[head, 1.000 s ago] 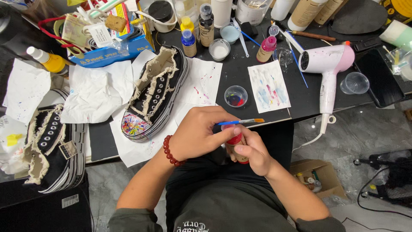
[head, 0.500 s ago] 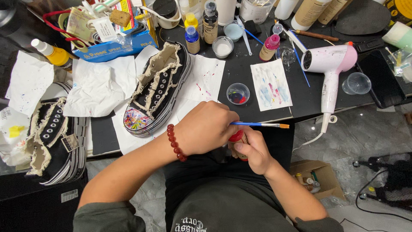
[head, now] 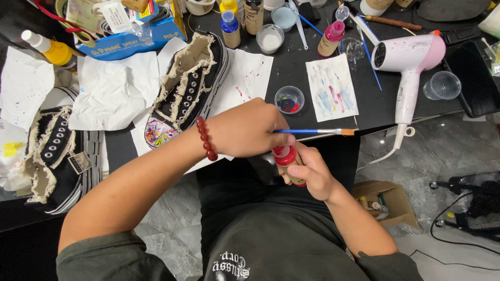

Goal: The person mixes paint in a small cup, paints vertical red and pink lines onto the sole of a platform sneaker, and uses a hairdryer to dry the painted sole.

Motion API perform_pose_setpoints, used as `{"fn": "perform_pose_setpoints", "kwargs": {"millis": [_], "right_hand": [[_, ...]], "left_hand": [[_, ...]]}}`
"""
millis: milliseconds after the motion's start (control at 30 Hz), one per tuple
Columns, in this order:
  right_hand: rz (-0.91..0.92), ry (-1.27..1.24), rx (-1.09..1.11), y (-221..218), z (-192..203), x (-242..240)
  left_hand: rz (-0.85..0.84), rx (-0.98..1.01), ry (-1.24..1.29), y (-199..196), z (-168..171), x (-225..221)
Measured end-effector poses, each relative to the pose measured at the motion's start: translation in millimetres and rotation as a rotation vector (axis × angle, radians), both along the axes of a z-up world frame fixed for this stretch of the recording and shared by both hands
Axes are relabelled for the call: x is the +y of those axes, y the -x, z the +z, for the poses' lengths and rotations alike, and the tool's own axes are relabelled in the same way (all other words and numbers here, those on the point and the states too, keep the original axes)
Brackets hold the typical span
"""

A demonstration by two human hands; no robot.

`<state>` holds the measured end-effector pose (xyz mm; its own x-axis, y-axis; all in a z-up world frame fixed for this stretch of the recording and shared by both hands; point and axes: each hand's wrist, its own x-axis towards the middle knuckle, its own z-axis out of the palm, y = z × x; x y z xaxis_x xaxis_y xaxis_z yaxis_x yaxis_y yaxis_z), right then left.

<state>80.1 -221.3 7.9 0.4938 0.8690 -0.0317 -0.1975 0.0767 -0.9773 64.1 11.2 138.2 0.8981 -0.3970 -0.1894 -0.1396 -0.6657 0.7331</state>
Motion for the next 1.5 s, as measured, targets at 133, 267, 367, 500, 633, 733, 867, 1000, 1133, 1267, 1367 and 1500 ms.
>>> {"fn": "perform_pose_setpoints", "kwargs": {"millis": [133,267,367,500,633,733,867,1000,1133,1267,1367,1500], "right_hand": [[0.07,-0.019,0.041,-0.7,1.7,-0.6],[0.116,-0.04,0.15,1.6,5.1,-5.3],[0.158,-0.06,0.178,1.0,3.7,-10.1],[0.128,-0.042,0.102,-2.8,8.0,-14.3],[-0.112,0.054,-0.262,-40.8,25.3,-32.7],[-0.284,0.491,-0.849,-83.9,46.6,-35.4],[-0.176,0.712,-1.106,-114.1,64.3,-17.1],[-0.088,0.797,-1.247,-128.6,67.2,0.8],[-0.043,0.822,-1.347,-137.6,66.0,5.8],[-0.032,0.78,-1.441,-143.8,67.2,3.3],[-0.026,0.751,-1.497,-146.6,67.3,2.4],[-0.021,0.658,-1.548,-148.4,70.7,3.5]], "left_hand": [[-0.047,0.206,0.085,-13.2,-7.5,7.2],[-0.102,0.313,0.393,-15.2,-32.4,8.5],[-0.058,0.498,0.546,-16.5,-50.4,6.3],[0.133,0.457,0.659,-16.9,-57.5,8.7],[0.509,0.022,0.673,-1.0,-63.7,28.1],[0.752,-0.149,0.561,13.2,-81.0,22.0],[0.867,-0.257,0.433,12.2,-104.2,-9.7],[0.796,-0.562,0.204,3.3,-113.0,-28.9],[0.816,-0.424,0.098,-8.2,-118.7,-42.5],[0.829,-0.409,0.135,-13.8,-128.1,-42.6],[0.835,-0.506,0.164,-11.7,-132.8,-41.5],[0.815,-0.528,0.201,-8.5,-132.6,-38.7]]}}
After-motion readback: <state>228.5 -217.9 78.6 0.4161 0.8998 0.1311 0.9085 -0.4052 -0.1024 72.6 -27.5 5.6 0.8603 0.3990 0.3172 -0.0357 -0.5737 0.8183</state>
